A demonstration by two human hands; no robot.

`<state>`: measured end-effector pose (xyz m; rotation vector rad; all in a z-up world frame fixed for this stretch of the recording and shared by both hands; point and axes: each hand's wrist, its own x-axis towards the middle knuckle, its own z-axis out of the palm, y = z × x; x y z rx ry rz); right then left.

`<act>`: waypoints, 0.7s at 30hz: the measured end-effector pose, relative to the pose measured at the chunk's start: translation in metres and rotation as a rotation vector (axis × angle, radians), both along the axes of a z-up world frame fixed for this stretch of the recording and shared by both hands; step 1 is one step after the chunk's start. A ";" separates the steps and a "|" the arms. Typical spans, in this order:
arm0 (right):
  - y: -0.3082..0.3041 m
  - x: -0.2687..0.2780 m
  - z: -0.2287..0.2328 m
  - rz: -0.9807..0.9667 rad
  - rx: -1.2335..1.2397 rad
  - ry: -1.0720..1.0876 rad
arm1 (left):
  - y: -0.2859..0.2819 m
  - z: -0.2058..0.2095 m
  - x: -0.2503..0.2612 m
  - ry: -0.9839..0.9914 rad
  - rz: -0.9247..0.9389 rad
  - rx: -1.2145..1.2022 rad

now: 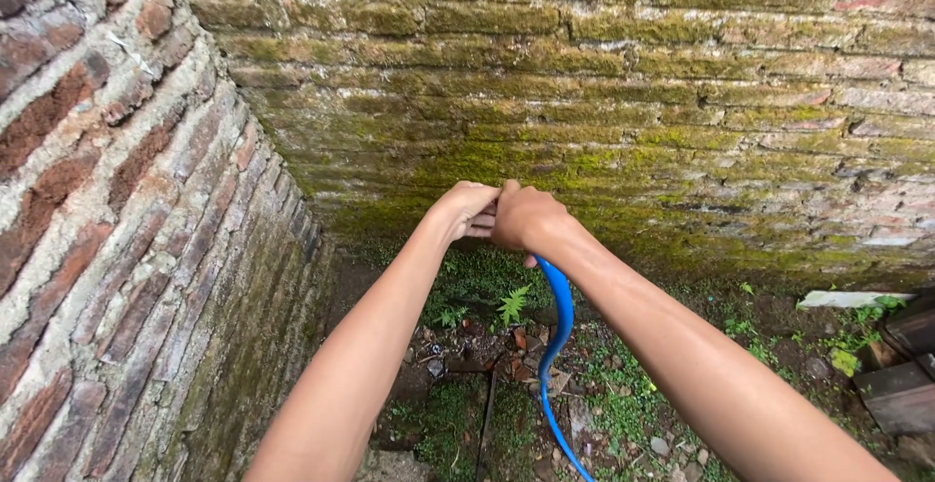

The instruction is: Secure a blue hose onto an outdoor water source by wrapping a wire around the connection point.

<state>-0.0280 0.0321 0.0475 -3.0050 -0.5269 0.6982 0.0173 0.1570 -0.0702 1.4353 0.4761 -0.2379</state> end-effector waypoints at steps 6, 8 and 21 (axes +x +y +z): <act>0.002 -0.002 0.030 -0.032 0.101 0.260 | 0.028 0.003 0.023 0.096 -0.162 0.120; 0.001 0.005 0.033 -0.048 0.144 0.340 | 0.033 0.017 0.012 0.085 -0.211 0.093; -0.013 0.038 0.000 -0.143 0.356 0.373 | 0.045 0.034 0.002 -0.077 -0.183 0.376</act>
